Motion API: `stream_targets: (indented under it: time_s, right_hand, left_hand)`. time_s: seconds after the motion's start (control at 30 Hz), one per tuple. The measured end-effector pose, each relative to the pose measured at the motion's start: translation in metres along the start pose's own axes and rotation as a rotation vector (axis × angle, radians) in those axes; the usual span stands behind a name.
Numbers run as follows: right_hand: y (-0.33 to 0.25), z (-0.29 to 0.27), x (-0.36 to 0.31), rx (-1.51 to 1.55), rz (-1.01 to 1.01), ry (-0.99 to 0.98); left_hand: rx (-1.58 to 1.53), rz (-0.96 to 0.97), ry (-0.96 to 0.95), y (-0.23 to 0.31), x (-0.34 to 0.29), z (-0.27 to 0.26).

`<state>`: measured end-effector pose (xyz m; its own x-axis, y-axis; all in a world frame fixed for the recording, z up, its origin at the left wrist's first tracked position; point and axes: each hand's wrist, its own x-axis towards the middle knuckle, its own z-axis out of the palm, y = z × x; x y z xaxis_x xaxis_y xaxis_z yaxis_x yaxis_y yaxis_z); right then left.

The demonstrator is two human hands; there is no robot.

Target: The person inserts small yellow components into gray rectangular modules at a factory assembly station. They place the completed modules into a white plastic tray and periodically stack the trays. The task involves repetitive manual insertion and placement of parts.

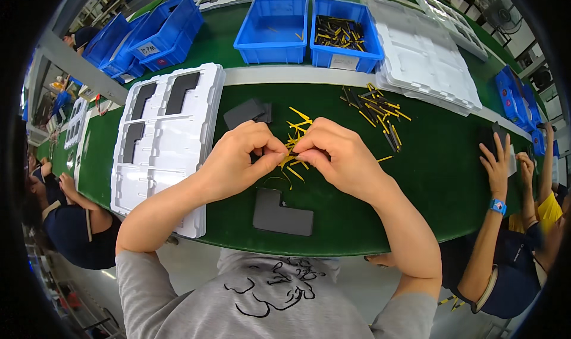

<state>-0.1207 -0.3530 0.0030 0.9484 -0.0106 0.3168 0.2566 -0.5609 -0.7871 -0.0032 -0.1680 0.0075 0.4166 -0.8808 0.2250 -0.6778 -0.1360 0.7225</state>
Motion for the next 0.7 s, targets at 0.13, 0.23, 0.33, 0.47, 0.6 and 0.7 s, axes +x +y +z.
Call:
stream_targets:
  time_s: [0.13, 0.23, 0.33, 0.47, 0.6, 0.7]
  right_hand:
    - [0.003, 0.003, -0.001, -0.013, -0.058, 0.008]
    - [0.004, 0.003, -0.002, 0.032, -0.075, -0.015]
    - [-0.002, 0.000, -0.002, 0.222, 0.037, 0.062]
    - [0.006, -0.009, -0.003, 0.412, 0.100, 0.232]
    - [0.002, -0.015, -0.003, 0.436, 0.191, 0.270]
    - [0.005, -0.019, -0.001, 0.200, 0.107, 0.223]
  left_hand:
    - [-0.025, -0.037, -0.007, 0.002, -0.001, 0.002]
    - [-0.031, -0.028, -0.003, 0.000, -0.002, 0.004]
    - [0.034, -0.006, -0.003, 0.001, -0.003, 0.004]
    - [0.331, 0.090, -0.011, 0.001, -0.009, 0.004]
    - [0.466, 0.127, -0.321, 0.020, -0.027, -0.013]
    - [0.542, 0.134, -0.467, 0.029, -0.037, -0.013]
